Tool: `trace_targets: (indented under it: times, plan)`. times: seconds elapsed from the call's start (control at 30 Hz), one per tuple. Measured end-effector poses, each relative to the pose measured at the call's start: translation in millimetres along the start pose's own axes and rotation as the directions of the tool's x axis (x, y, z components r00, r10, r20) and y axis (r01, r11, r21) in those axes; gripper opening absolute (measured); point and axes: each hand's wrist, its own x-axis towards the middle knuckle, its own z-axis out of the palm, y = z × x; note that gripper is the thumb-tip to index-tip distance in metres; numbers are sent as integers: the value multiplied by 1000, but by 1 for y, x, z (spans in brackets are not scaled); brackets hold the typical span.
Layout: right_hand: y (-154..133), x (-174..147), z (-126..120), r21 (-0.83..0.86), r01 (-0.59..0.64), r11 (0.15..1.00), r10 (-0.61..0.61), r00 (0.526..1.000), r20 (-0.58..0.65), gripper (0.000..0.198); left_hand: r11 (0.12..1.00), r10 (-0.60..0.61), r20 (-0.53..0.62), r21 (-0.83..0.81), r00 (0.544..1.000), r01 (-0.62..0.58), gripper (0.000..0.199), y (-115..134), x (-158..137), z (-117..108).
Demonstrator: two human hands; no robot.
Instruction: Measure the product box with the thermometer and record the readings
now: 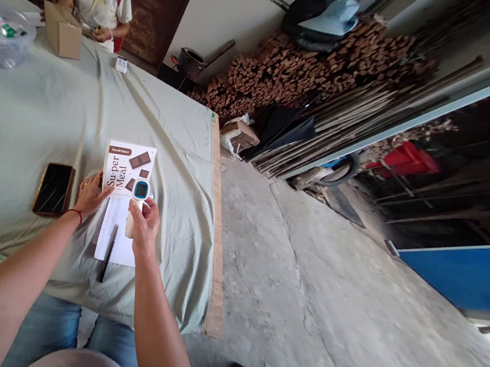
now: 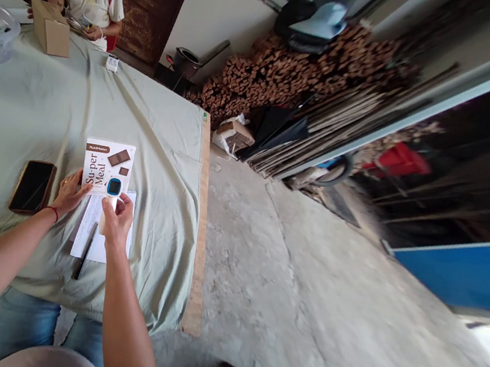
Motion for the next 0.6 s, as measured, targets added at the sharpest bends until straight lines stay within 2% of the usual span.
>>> trace_targets:
  times: [0.17, 0.27, 0.33, 0.4, 0.43, 0.5, 0.6]
  plan:
    - [-14, -14, -10, -8, 29, 1000, -29, 999, 27, 56, 999, 3, -9, -41, 1000, -4, 81, -3, -1, 1]
    - [-8, -16, -23, -33, 62, 998, -61, 998, 27, 54, 1000, 6, -13, -28, 1000, -7, 83, -2, -1, 2]
    - [4, -16, -37, -104, 77, 992, -75, 997, 24, 54, 1000, 10, -2, 4, 1000, -10, 81, 1, -1, 2]
    - [21, -14, -55, -267, 90, 960, -93, 996, 2, 54, 999, 12, 15, 45, 1000, -13, 79, 3, -1, 3]
    - [30, -13, -65, -392, 95, 915, -109, 994, -13, 53, 998, 12, 22, 65, 1000, -14, 77, 5, -1, 3]
    - [47, -12, -85, -632, 92, 770, -140, 990, -27, 45, 995, 16, 29, 93, 999, -19, 71, 7, 0, 4]
    - [61, -12, -105, -840, 156, 520, -238, 971, 34, 37, 994, 27, 33, 108, 999, -30, 64, 9, 1, 5]
